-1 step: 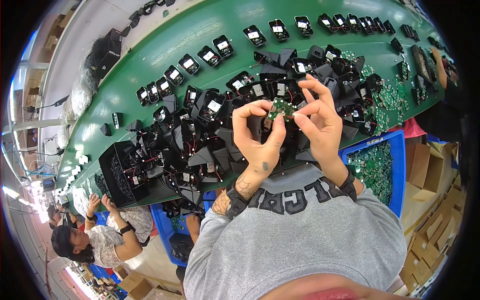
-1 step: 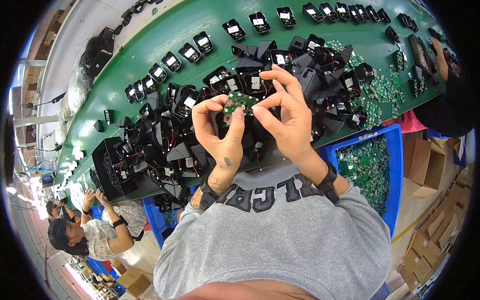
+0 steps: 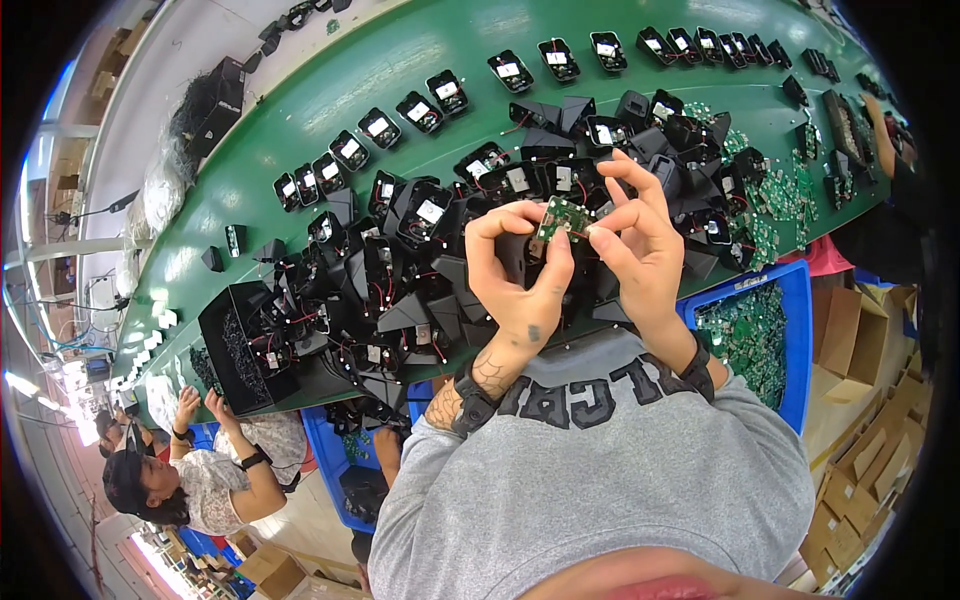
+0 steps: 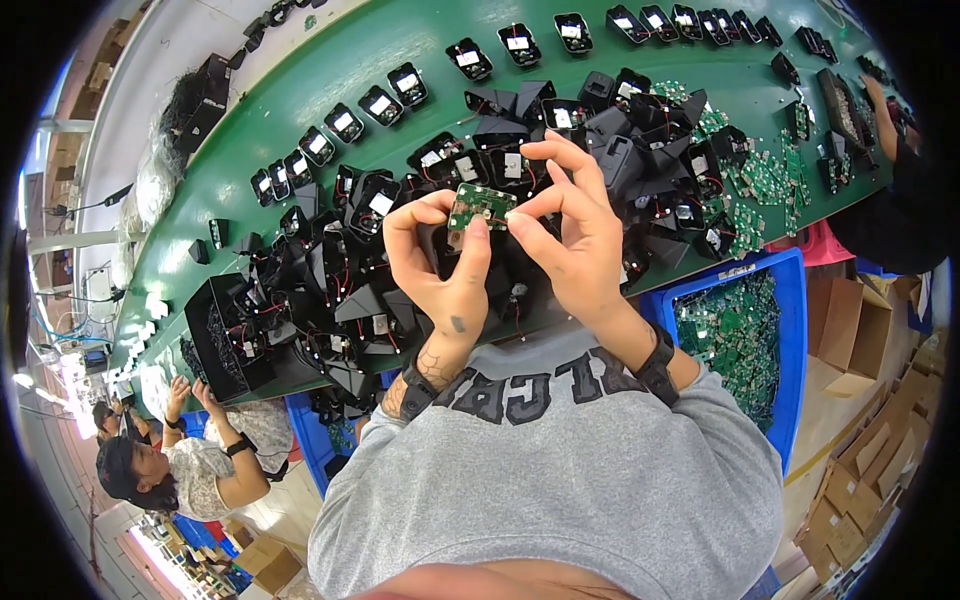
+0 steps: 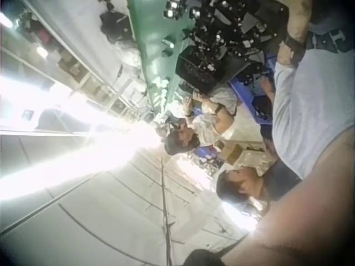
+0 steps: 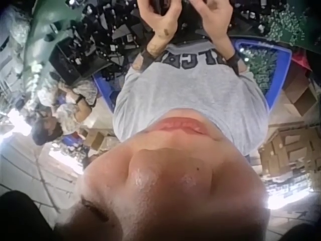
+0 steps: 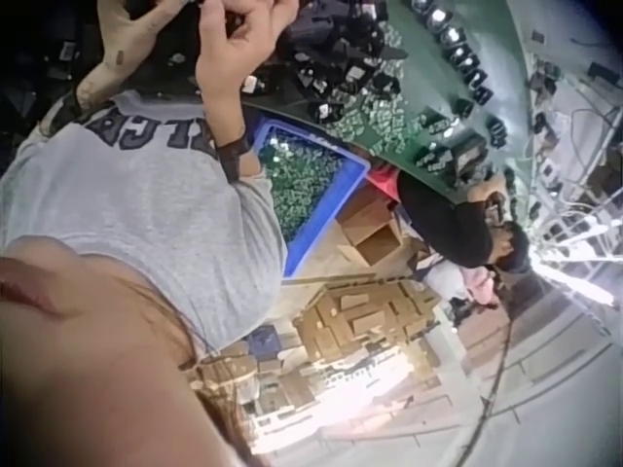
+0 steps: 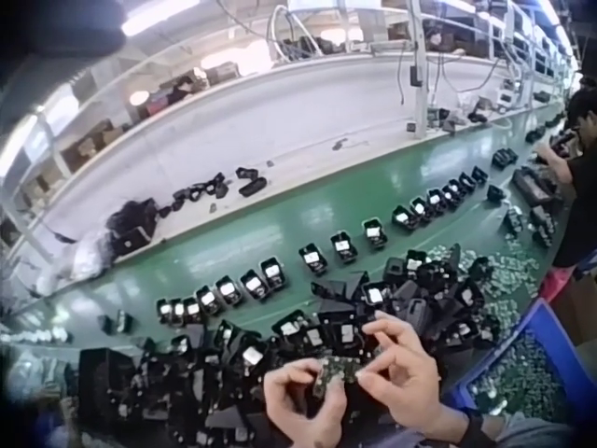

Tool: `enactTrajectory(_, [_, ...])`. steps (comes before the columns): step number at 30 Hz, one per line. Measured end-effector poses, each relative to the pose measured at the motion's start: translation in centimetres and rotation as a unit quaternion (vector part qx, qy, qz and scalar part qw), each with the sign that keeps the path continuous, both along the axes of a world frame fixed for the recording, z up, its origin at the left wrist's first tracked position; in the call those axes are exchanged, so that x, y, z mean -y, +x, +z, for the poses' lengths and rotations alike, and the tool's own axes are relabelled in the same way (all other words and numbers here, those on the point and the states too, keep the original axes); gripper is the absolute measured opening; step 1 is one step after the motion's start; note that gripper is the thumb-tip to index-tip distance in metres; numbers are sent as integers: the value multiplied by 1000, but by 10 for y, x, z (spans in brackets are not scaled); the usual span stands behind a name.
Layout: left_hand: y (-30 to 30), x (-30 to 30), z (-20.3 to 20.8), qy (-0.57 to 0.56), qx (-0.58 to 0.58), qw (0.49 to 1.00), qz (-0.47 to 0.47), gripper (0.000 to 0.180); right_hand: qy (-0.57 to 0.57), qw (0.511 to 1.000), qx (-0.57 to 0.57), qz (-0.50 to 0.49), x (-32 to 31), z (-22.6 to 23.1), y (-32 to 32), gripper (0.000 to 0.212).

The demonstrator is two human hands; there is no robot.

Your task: Assembling circuit boards into black plastic housings on a production assembly line.

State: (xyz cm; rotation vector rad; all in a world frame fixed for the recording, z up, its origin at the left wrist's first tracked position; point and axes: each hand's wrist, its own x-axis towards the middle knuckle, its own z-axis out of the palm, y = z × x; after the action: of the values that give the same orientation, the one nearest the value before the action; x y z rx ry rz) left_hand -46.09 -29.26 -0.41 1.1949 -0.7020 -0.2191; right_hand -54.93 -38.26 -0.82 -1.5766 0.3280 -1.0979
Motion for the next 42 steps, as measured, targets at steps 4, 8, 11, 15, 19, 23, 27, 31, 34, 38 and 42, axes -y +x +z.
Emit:
enactTrajectory(4, [0,1,-1,-35,49,998,29,35,68,997,3,37,-3,0,3,5])
enactTrajectory(8, [3,1,-6,-71,142,987,21,37,65,996,-14,59,-4,2,5,7])
enactTrajectory(11, [3,-1,-9,-45,180,983,12,38,90,993,1,72,-4,2,4,7])
enactTrajectory(15, [4,0,-12,-80,215,973,21,38,150,983,12,103,-5,1,2,6])
enactTrajectory(19, [9,-2,-11,-74,292,954,1,41,214,968,11,129,-8,5,-1,21])
enactTrajectory(23, [14,-6,-6,-47,337,940,-4,42,226,962,-3,152,-2,5,-2,22])
enactTrajectory(27, [10,-8,-7,-47,282,958,-33,39,260,947,-15,186,3,-3,-6,16])
enactTrajectory(31, [4,-13,-7,-45,219,973,-61,39,303,927,39,217,1,-9,-2,29])
enactTrajectory(34, [5,-15,-9,-41,131,989,-53,38,282,938,11,200,2,-3,-3,34])
enactTrajectory(38, [18,-16,-2,106,-103,981,-128,34,315,898,-140,274,22,6,-7,35])
enactTrajectory(42, [26,-24,2,69,-288,937,-188,37,-332,922,-144,139,41,49,-14,66])
